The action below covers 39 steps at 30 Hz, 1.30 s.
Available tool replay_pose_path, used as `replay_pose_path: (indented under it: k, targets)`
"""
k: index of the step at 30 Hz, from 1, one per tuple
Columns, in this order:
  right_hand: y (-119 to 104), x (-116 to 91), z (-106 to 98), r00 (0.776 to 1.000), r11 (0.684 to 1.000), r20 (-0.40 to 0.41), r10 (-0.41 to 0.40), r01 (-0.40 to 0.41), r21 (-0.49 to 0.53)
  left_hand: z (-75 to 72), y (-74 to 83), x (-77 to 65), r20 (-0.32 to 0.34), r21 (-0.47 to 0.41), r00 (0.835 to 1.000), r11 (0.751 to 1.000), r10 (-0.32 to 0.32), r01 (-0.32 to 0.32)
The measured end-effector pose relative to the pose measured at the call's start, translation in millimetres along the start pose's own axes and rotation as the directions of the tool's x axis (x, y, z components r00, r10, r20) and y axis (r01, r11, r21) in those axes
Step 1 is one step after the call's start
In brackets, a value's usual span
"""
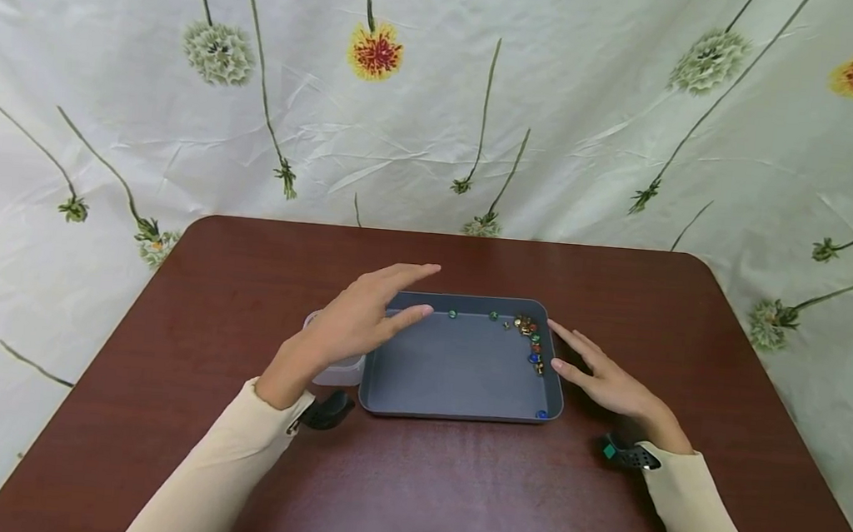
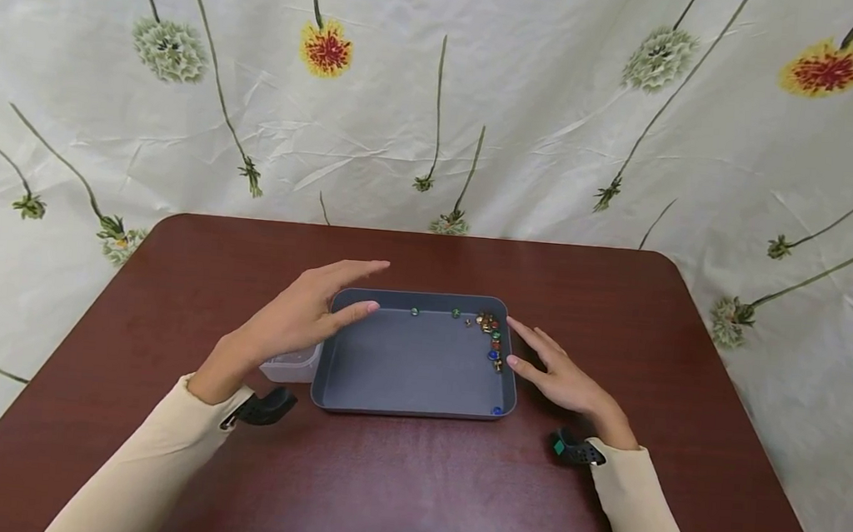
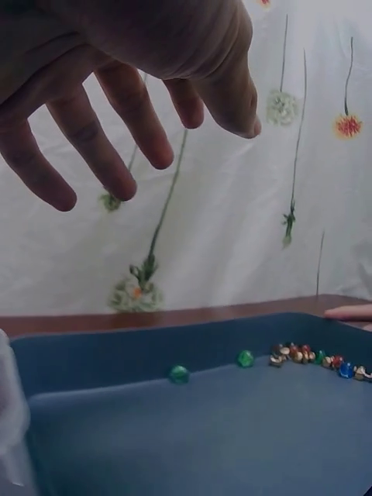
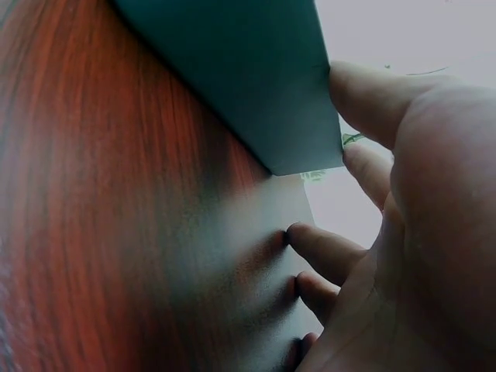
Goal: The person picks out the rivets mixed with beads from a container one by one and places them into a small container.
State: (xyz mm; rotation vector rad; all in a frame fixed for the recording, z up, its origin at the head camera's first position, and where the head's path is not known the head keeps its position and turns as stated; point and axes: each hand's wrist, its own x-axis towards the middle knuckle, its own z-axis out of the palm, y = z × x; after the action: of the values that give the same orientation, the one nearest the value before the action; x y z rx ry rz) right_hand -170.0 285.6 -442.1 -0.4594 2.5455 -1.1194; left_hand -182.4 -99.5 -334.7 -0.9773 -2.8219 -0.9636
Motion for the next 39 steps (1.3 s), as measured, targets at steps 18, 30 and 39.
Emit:
replay_pose_path:
  k: [18,30,39]
  targets:
    - [0,0,-1,1.000,1.000,0.007,0.006,-0.005,-0.006,36.8,2.3,45.0,0.059,0.020,0.998,0.999,0.034,-0.036]
    - [2,0,1,1.000,1.000,0.004,0.010,-0.010,0.012,63.1,5.6,68.2,0.174,-0.031,0.984,0.999,0.043,-0.038]
    - [2,0,2,1.000,1.000,0.010,0.016,-0.016,0.009,81.6,4.6,82.9,0.241,-0.109,0.966,0.991,0.097,-0.073]
